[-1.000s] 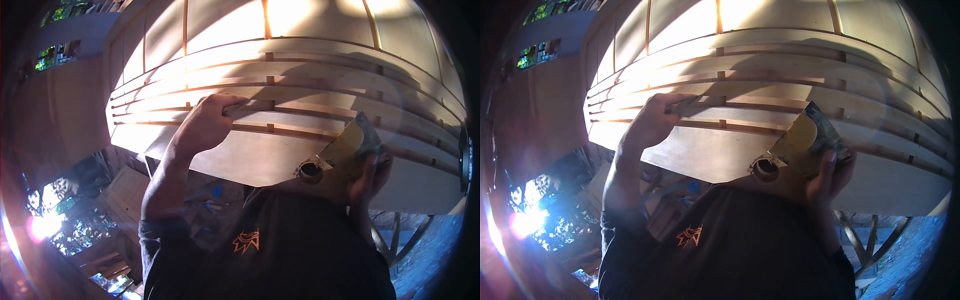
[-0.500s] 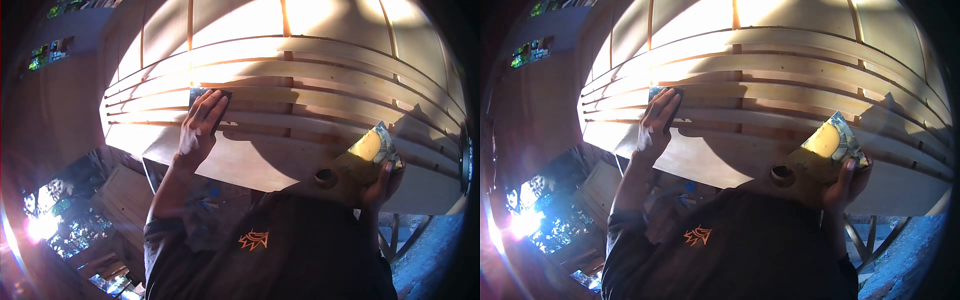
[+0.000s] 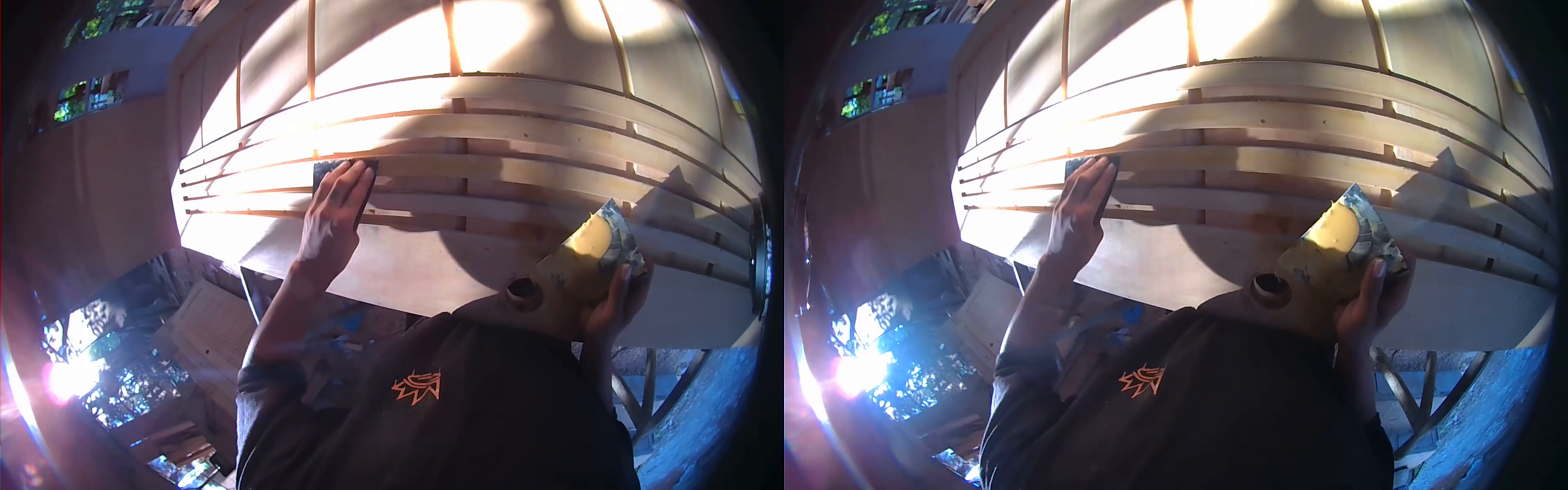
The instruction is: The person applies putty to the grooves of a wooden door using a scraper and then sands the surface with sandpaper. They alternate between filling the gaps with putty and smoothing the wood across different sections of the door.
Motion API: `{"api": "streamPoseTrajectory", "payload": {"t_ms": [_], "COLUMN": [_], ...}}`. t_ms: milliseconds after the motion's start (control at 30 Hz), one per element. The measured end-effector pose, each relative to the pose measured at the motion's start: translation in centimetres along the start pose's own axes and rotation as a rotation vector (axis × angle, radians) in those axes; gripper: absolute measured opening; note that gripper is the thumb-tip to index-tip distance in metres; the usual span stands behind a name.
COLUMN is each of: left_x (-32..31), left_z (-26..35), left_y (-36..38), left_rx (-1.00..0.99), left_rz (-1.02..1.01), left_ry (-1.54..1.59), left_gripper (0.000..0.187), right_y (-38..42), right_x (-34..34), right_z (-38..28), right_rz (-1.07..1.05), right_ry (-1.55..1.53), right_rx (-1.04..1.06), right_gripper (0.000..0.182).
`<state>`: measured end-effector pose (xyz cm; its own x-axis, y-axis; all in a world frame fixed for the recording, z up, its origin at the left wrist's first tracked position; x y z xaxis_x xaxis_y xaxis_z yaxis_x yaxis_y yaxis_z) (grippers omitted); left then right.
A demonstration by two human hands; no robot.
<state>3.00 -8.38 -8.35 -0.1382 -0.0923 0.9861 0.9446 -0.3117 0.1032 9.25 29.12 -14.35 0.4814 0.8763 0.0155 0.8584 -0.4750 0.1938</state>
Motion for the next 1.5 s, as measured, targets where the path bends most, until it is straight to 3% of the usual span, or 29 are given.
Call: {"api": "streamPoseTrajectory", "payload": {"t_ms": [67,200,333,433,533,567,600,667,733,767,800,867,900,967,1033,1100,1200,1267,1333,1400,1467,1500], "left_x": [0.0,1.2,3.3,1.5,0.8,1.2,0.2,0.0,0.9,2.3,2.5,0.5,0.7,0.3,2.4,6.4,9.8,8.7,5.9,3.9,1.8,2.5], "left_z": [0.0,-1.0,-6.7,-6.8,-3.2,-1.7,-0.4,0.2,-4.2,-5.2,-5.8,-5.1,-3.3,3.1,11.2,16.3,23.0,25.8,27.3,25.1,23.4,23.1], "left_y": [0.8,1.6,0.4,-1.4,-2.8,-3.0,-2.2,-2.2,-1.8,-2.4,-2.3,-2.3,-2.5,-3.4,-4.9,-5.6,-3.4,0.0,1.7,0.3,-1.2,-1.3], "left_rx": [-0.026,-0.046,0.442,0.558,0.494,0.496,0.492,0.388,0.638,0.496,0.596,0.518,0.487,0.334,-0.005,-0.165,-0.500,-0.767,-0.979,-0.861,-0.696,-0.675], "left_rz": [0.030,-0.125,-0.060,-0.172,-0.209,-0.227,-0.373,-0.332,-0.239,-0.091,-0.109,-0.204,-0.166,-0.330,-0.357,-0.144,0.113,0.338,0.371,0.385,0.187,0.211], "left_ry": [-0.026,0.138,0.333,0.389,0.220,0.341,0.366,0.450,0.435,0.344,0.390,0.317,0.183,0.365,0.566,0.589,0.467,0.453,0.386,0.444,0.309,0.298], "left_gripper": [0.050,0.050,0.050,0.051,0.052,0.052,0.055,0.054,0.054,0.051,0.050,0.044,0.046,0.053,0.054,0.051,0.047,0.049,0.044,0.042,0.053,0.053], "right_y": [-0.3,-0.3,-0.3,-0.3,-0.1,-0.3,-0.4,-0.3,-0.4,-0.5,-0.6,-0.6,-0.5,-0.3,-0.7,-1.0,-0.8,-0.7,0.1,0.1,0.1,0.3], "right_x": [0.2,-0.6,-0.4,-0.7,-0.6,-0.7,-0.8,-0.7,-0.9,-0.8,-0.7,-1.0,-1.5,-1.5,-1.5,-1.5,-2.5,-2.1,-1.1,0.7,2.5,3.3], "right_z": [0.4,0.0,-0.3,-0.1,-0.3,-0.4,-0.4,-0.3,-0.5,-0.6,-0.8,-0.8,-1.6,-3.0,-1.6,-0.9,0.5,-1.1,-3.4,-2.5,-2.4,-2.7], "right_rz": [0.007,-0.032,-0.041,-0.062,-0.040,-0.029,-0.029,-0.038,-0.061,-0.066,-0.058,-0.062,-0.093,-0.118,-0.127,-0.126,-0.169,-0.208,-0.212,-0.202,-0.193,-0.198], "right_ry": [-0.029,-0.079,-0.071,-0.083,-0.091,-0.096,-0.117,-0.154,-0.120,-0.101,-0.108,-0.124,-0.019,0.242,-0.128,-0.286,-0.766,-0.851,-0.894,-0.839,-0.798,-0.786], "right_rx": [-0.017,0.032,0.034,0.035,0.021,0.023,0.018,0.001,0.009,0.019,0.034,0.066,0.169,0.368,0.110,0.037,-0.278,-0.301,-0.335,-0.322,-0.287,-0.262], "right_gripper": [0.031,0.032,0.033,0.032,0.031,0.031,0.030,0.029,0.029,0.029,0.029,0.030,0.030,0.031,0.029,0.025,0.022,0.020,0.021,0.022,0.023,0.024]}}
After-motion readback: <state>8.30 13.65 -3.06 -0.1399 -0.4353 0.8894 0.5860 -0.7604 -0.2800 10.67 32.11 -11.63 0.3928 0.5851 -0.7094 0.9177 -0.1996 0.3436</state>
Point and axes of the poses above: each hand's wrist, its own y-axis away from the middle knuckle, its own x-axis out of the back of the hand, z = x × y, the point moved 10 cm from there along -y, towards the middle knuckle, and after that the axes turned 1 degree about z, right-handed, at the moved point
